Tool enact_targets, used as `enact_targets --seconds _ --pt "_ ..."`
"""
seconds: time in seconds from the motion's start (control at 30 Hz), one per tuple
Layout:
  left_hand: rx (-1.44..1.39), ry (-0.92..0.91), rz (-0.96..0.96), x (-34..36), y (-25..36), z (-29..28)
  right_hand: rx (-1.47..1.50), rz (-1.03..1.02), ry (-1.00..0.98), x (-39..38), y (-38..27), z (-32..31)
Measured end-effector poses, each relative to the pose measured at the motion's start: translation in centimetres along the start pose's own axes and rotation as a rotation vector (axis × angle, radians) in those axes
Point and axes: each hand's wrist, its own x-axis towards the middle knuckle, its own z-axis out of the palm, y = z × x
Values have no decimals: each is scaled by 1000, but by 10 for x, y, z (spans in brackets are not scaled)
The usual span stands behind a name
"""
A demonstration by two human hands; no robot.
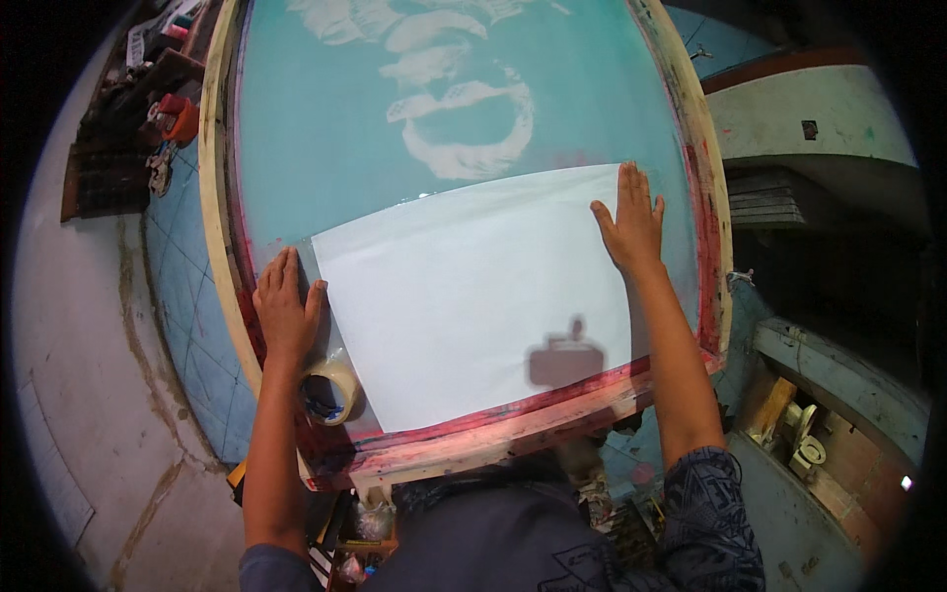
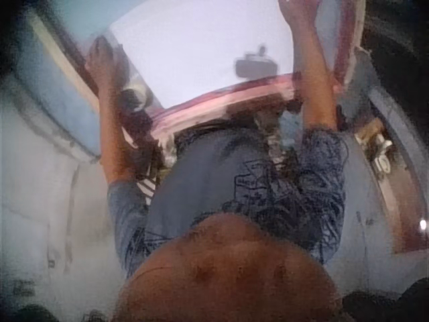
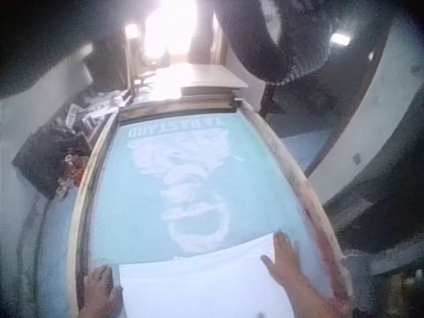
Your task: The person tapes a white sheet onto a screen printing frame, then retrieves an orange bucket and a bottle from the floor. They open the bucket, stir a black viscous liquid with a spatula, and pour the liquid onto the taped sheet on the frame.
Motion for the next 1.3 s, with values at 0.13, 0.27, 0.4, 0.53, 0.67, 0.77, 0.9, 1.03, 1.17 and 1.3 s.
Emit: enact_targets --seconds 0.13,0.27,0.4,0.53,0.67,0.77,0.9,1.03,1.17,1.3 --pt "-21 20 -24 3 2 3 -73 0 41 1 -19 -10" --pt "-12 0 -21 9 17 -6 -25 -164 46 -7 -53 -11" --pt "52 -25 -23 11 21 -8 92 -274 -4 -13 -116 -7" --pt "55 -38 -36 13 26 -7 149 -281 80 -15 -130 6" --pt "79 -44 -42 13 28 -7 151 -280 80 -15 -131 4" --pt "96 -53 -63 13 29 -5 211 -309 85 -13 -130 5" --pt "116 -42 -55 13 31 -5 226 -331 86 -16 -131 9" --pt "108 -24 -49 14 30 -2 235 -375 62 -15 -136 6" --pt "111 -14 -48 16 32 -1 228 -392 46 -18 -151 4" --pt "134 -20 -52 14 30 2 201 -427 -65 -23 -163 1"
